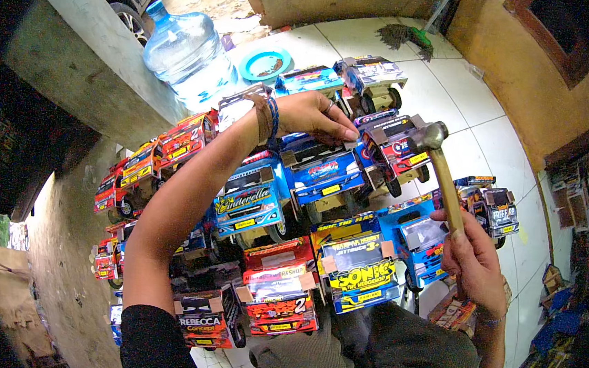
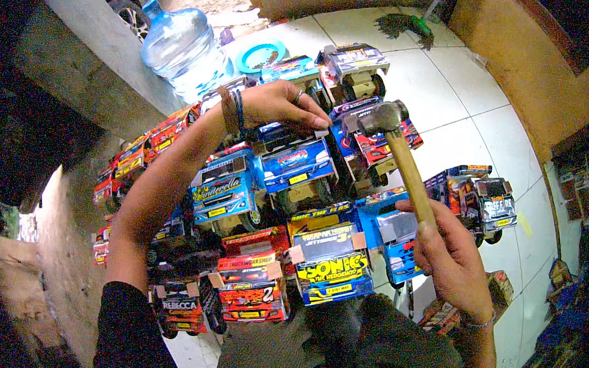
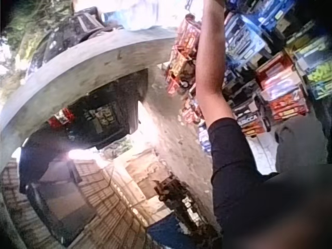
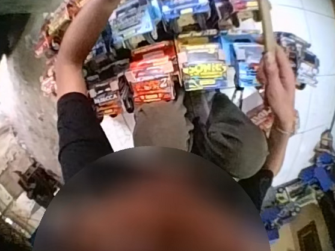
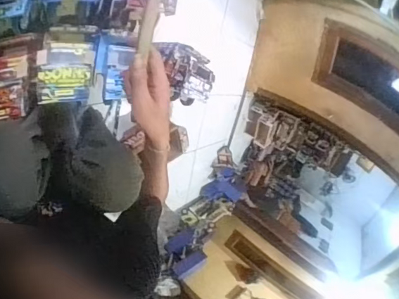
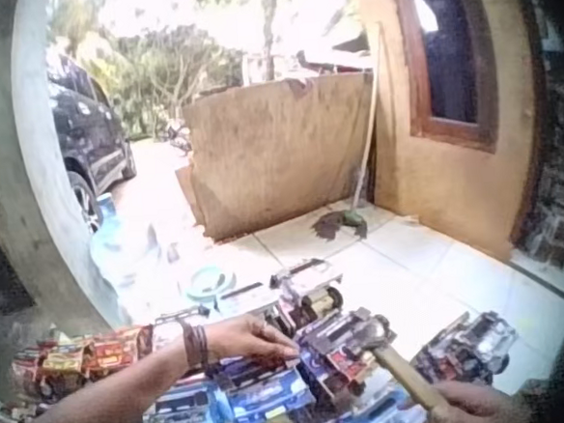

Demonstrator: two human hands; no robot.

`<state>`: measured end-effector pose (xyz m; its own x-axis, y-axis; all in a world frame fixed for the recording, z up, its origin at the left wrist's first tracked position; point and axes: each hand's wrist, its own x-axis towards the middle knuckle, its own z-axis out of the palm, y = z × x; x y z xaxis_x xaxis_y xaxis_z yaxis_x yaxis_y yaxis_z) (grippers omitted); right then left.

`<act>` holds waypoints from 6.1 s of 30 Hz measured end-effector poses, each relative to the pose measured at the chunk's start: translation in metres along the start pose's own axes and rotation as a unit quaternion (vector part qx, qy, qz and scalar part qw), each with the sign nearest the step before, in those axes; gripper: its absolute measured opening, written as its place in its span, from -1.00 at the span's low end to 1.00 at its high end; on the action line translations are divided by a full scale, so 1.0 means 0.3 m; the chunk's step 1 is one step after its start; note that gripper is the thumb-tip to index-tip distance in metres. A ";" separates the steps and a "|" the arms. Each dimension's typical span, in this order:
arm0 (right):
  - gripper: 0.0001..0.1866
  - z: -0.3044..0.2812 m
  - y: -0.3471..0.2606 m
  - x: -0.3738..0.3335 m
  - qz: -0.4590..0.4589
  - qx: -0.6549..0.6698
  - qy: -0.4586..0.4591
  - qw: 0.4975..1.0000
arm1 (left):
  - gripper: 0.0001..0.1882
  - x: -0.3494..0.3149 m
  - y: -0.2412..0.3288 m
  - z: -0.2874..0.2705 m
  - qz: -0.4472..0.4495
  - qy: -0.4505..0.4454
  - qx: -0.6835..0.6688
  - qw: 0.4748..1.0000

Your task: The person assembles small wooden toy trucks by hammering nails into the wooden bodies and then using pliers to bend and secure the nails. The person works on multiple trucks, placing them on a tiled floor and using a wooden box to hold small parts.

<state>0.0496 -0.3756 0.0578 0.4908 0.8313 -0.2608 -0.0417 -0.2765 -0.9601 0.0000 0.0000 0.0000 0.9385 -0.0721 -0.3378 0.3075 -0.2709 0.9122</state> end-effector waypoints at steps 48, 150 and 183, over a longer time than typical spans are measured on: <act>-0.20 0.130 0.060 0.199 -0.199 -0.565 0.035 0.800 | -0.62 -0.006 -0.072 -0.028 0.051 -0.002 0.014 0.999; -0.55 0.098 1.241 -1.359 0.421 -0.086 0.577 0.694 | -0.68 0.037 0.585 0.832 0.069 -0.204 0.347 0.913; -0.51 0.219 1.494 -1.227 0.397 0.016 0.507 0.765 | -0.61 0.438 -0.082 2.216 0.573 -0.445 0.448 0.522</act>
<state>-0.2070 -0.7739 -0.2832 0.7223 -0.3978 -0.5657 -0.6896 -0.4757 -0.5460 0.0112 -0.6408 -0.2212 -0.1415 -0.9895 -0.0280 -0.9473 0.1271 0.2940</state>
